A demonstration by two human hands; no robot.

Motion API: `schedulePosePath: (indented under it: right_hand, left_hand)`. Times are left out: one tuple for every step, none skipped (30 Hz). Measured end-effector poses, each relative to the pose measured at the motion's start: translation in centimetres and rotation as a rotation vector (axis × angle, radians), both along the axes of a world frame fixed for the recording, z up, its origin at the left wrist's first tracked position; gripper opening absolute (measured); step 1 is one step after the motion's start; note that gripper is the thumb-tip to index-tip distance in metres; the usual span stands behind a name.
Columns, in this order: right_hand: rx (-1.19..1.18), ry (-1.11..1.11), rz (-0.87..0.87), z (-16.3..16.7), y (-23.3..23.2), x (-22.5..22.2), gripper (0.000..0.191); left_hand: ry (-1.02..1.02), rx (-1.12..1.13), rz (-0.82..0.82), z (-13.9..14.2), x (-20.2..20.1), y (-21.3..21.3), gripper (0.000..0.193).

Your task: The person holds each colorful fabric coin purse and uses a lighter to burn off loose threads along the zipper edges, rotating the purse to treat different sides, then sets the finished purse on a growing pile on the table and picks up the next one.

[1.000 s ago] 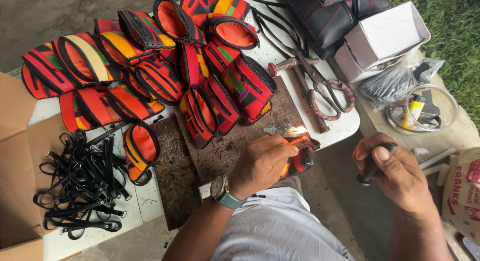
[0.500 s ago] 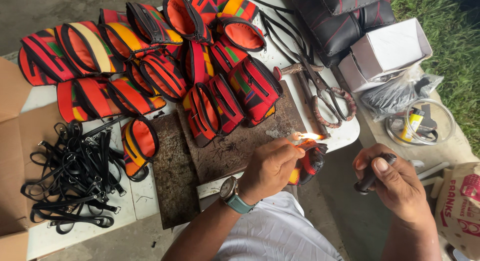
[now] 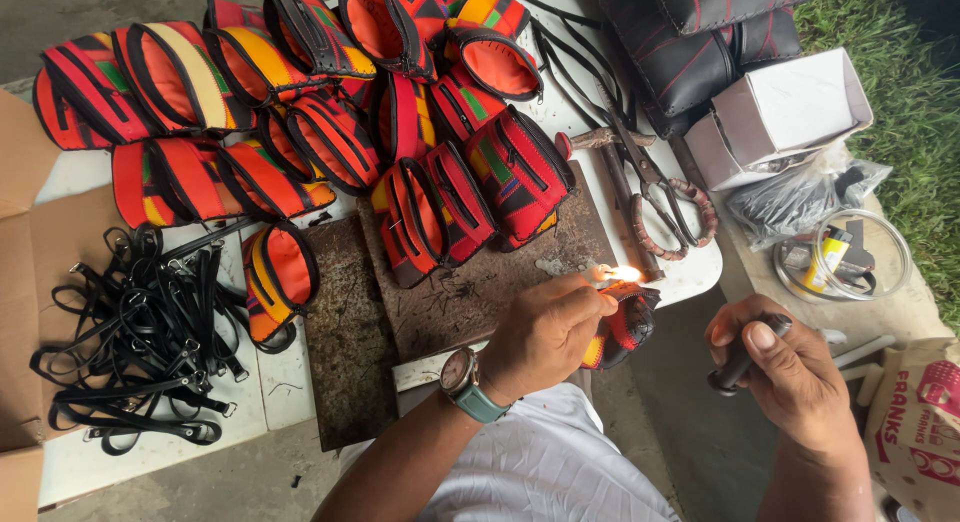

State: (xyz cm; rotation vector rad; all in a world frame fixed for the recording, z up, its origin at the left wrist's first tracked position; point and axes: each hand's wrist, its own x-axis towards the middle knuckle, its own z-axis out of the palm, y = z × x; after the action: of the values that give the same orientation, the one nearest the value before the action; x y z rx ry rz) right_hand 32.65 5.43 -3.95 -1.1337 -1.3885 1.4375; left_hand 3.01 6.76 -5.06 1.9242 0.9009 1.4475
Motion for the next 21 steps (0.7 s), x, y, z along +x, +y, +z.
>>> schedulePosePath:
  right_hand:
    - [-0.005, 0.0, 0.0, 0.03, 0.0, -0.04, 0.044]
    - [-0.006, -0.01, -0.004, 0.06, -0.01, -0.07, 0.044]
    - [-0.006, -0.018, -0.008, 0.09, -0.02, -0.11, 0.044]
    - [-0.007, -0.027, -0.012, 0.12, -0.04, -0.15, 0.044]
    - [-0.005, -0.036, -0.016, 0.13, -0.06, -0.19, 0.044]
    - [-0.003, -0.045, -0.02, 0.15, -0.08, -0.22, 0.045]
    - [0.0, -0.054, -0.024, 0.17, -0.09, -0.25, 0.045]
    - [0.001, -0.053, -0.023, 0.17, -0.09, -0.27, 0.045]
    - [0.001, -0.053, -0.022, 0.18, -0.09, -0.28, 0.045]
    - [0.002, -0.052, -0.021, 0.17, -0.08, -0.29, 0.045]
    - [0.004, -0.054, -0.02, 0.18, -0.07, -0.29, 0.045]
    - [0.006, -0.057, -0.019, 0.19, -0.07, -0.28, 0.045]
    - [0.009, -0.059, -0.018, 0.19, -0.07, -0.29, 0.045]
    - [0.005, -0.064, -0.023, 0.21, -0.1, -0.28, 0.045]
    - [0.001, -0.069, -0.027, 0.23, -0.12, -0.28, 0.046]
    - [-0.002, -0.075, -0.031, 0.23, -0.13, -0.3, 0.046]
    - [0.003, -0.065, -0.027, 0.23, -0.13, -0.31, 0.046]
    - [0.008, -0.056, -0.023, 0.19, -0.12, -0.35, 0.045]
    - [0.013, -0.047, -0.019, 0.16, -0.1, -0.37, 0.045]
    - [0.01, -0.045, -0.017, 0.12, -0.08, -0.36, 0.045]
    - [0.006, -0.042, -0.016, 0.08, -0.06, -0.34, 0.045]
  left_hand:
    - [0.006, -0.01, 0.001, 0.0, -0.01, -0.03, 0.008]
    - [-0.006, 0.002, -0.001, -0.02, 0.02, -0.03, 0.008]
    - [-0.018, 0.015, -0.004, -0.03, 0.04, -0.01, 0.008]
    - [-0.029, 0.027, -0.007, -0.06, 0.05, -0.01, 0.008]
    - [-0.024, 0.018, -0.009, -0.09, 0.05, 0.0, 0.008]
    - [-0.018, 0.01, -0.011, -0.11, 0.05, 0.02, 0.008]
    - [-0.013, 0.002, -0.014, -0.13, 0.03, 0.05, 0.007]
    - [-0.007, -0.005, -0.011, -0.15, 0.02, 0.05, 0.008]
    - [-0.001, -0.012, -0.008, -0.16, 0.0, 0.05, 0.008]
    - [0.006, -0.018, -0.005, -0.16, -0.02, 0.06, 0.009]
    - [0.0, -0.018, -0.011, -0.16, -0.04, 0.06, 0.009]
    - [-0.006, -0.017, -0.017, -0.14, -0.05, 0.08, 0.009]
    - [-0.012, -0.015, -0.023, -0.13, -0.05, 0.1, 0.009]
    - [-0.014, -0.022, -0.024, -0.09, -0.07, 0.1, 0.009]
    - [-0.016, -0.029, -0.025, -0.07, -0.07, 0.1, 0.008]
    - [-0.018, -0.035, -0.026, -0.04, -0.07, 0.12, 0.008]
    - [-0.023, -0.017, -0.026, -0.02, -0.07, 0.12, 0.008]
    - [-0.028, 0.001, -0.026, -0.02, -0.06, 0.13, 0.009]
    - [-0.034, 0.02, -0.026, -0.03, -0.06, 0.13, 0.009]
    - [-0.029, 0.01, -0.025, -0.05, -0.09, 0.14, 0.009]
    - [-0.025, -0.001, -0.023, -0.08, -0.1, 0.15, 0.009]
